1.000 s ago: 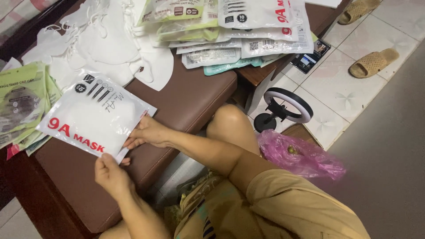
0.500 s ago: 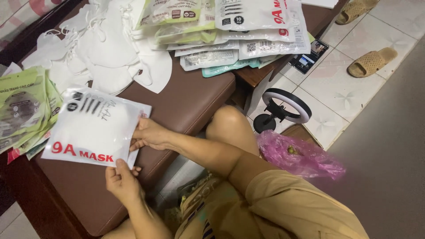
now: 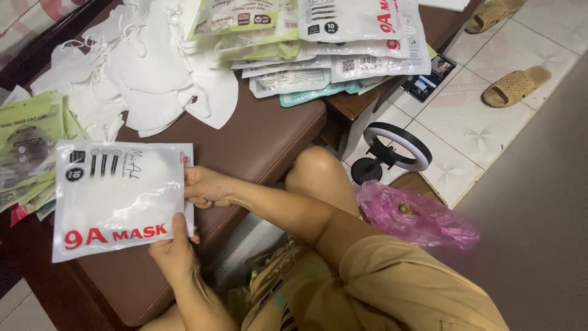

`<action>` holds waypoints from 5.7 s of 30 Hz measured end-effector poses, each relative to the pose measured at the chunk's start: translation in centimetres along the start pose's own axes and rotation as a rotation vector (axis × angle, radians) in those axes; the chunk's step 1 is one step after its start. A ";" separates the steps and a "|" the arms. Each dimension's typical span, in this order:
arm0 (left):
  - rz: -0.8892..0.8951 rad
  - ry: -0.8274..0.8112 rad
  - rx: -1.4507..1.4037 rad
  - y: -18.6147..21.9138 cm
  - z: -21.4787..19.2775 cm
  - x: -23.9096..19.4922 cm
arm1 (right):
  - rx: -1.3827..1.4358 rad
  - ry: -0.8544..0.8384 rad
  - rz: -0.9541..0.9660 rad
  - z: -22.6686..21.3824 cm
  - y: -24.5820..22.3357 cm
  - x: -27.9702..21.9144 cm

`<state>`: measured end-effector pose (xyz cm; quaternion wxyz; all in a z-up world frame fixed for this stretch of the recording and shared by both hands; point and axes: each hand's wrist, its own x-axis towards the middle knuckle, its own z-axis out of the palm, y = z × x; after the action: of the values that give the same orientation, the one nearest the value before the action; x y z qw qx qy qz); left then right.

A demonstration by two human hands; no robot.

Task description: Folding white face masks and placing them into individual plastic packaging bags

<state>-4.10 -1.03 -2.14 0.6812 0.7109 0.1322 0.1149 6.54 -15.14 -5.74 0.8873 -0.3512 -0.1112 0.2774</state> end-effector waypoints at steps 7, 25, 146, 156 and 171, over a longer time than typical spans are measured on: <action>0.001 -0.040 0.074 -1.0 -0.4 -0.8 | -0.336 0.158 0.005 0.5 -0.9 0.3; 0.085 0.002 -0.083 -0.1 -3.7 -2.5 | -1.334 -0.026 -0.804 -1.4 -2.7 -3.9; -0.230 -0.206 -0.503 2.7 11.1 21.4 | -1.971 0.526 0.088 -9.4 -26.3 24.0; -0.147 -0.201 -0.685 2.4 7.9 20.0 | -1.692 0.276 -0.360 2.1 -26.5 14.6; 0.194 -0.100 0.045 -2.6 7.0 15.5 | -2.191 0.323 -0.354 -1.2 -21.1 10.7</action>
<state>12.76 -2.12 -5.34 0.6563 0.7403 0.0311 0.1419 24.55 -22.36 7.89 0.1302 -0.9535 -0.2274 -0.1492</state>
